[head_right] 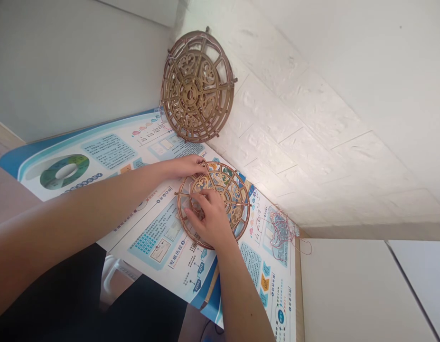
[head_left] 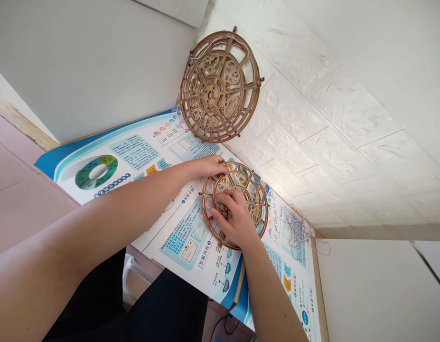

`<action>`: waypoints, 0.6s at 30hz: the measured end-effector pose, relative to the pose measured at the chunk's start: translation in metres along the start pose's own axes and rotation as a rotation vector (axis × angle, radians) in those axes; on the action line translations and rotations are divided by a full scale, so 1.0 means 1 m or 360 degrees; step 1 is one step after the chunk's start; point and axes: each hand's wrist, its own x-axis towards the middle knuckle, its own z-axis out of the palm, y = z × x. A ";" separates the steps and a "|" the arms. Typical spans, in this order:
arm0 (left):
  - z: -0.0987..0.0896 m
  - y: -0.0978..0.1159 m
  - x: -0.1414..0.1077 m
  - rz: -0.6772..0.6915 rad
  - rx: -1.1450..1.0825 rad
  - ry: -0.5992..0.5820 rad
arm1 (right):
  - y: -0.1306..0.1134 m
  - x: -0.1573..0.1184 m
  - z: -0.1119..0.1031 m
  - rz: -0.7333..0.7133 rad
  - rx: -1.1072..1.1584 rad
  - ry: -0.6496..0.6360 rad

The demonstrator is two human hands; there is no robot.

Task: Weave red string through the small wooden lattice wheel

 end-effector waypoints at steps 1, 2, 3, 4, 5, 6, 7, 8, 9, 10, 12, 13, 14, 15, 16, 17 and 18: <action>0.000 -0.001 0.001 -0.0001 -0.0013 -0.0004 | 0.000 0.000 0.000 0.0000 -0.0004 -0.0001; 0.000 -0.001 0.001 0.0000 -0.0029 -0.0014 | 0.000 0.000 0.000 0.0000 -0.0010 -0.0002; 0.000 -0.002 0.002 0.0002 -0.0044 -0.0023 | 0.000 0.000 0.000 -0.0001 -0.0017 -0.0004; 0.000 -0.003 0.002 0.0006 -0.0053 -0.0028 | 0.000 0.000 0.000 -0.0002 -0.0025 -0.0005; 0.000 -0.003 0.003 0.0009 -0.0054 -0.0028 | 0.000 0.000 0.000 -0.0004 -0.0033 -0.0007; 0.000 -0.003 0.003 0.0010 -0.0052 -0.0029 | -0.001 0.000 0.000 -0.0005 -0.0038 -0.0008; 0.000 -0.003 0.002 0.0009 -0.0047 -0.0031 | -0.001 0.000 -0.001 -0.0006 -0.0039 -0.0008; 0.000 -0.003 0.002 0.0007 -0.0042 -0.0031 | -0.001 0.000 -0.001 -0.0007 -0.0037 -0.0006; 0.000 -0.003 0.002 0.0006 -0.0032 -0.0031 | -0.001 0.000 -0.001 -0.0004 -0.0033 -0.0005; 0.000 -0.002 0.001 0.0004 -0.0022 -0.0032 | -0.002 0.000 -0.001 0.0002 -0.0028 -0.0003; 0.000 -0.001 0.000 -0.0005 -0.0008 -0.0026 | -0.002 0.000 -0.001 0.0011 -0.0022 -0.0001; 0.000 -0.001 0.000 -0.0005 -0.0004 -0.0025 | -0.002 0.000 -0.001 0.0012 -0.0019 0.0002; 0.000 -0.001 0.000 -0.0004 -0.0003 -0.0027 | -0.001 0.000 -0.001 0.0013 -0.0013 0.0007; 0.000 -0.001 0.000 -0.0001 -0.0001 -0.0030 | -0.001 0.000 -0.001 0.0016 -0.0005 0.0015; 0.000 -0.001 0.000 -0.0001 0.0004 -0.0027 | -0.001 0.000 -0.001 0.0021 0.0006 0.0021; -0.001 -0.001 0.000 -0.0003 0.0014 -0.0021 | -0.001 0.000 -0.001 0.0030 0.0019 0.0023; -0.001 -0.001 0.000 -0.0006 0.0022 -0.0017 | -0.001 0.000 -0.002 0.0041 0.0028 0.0021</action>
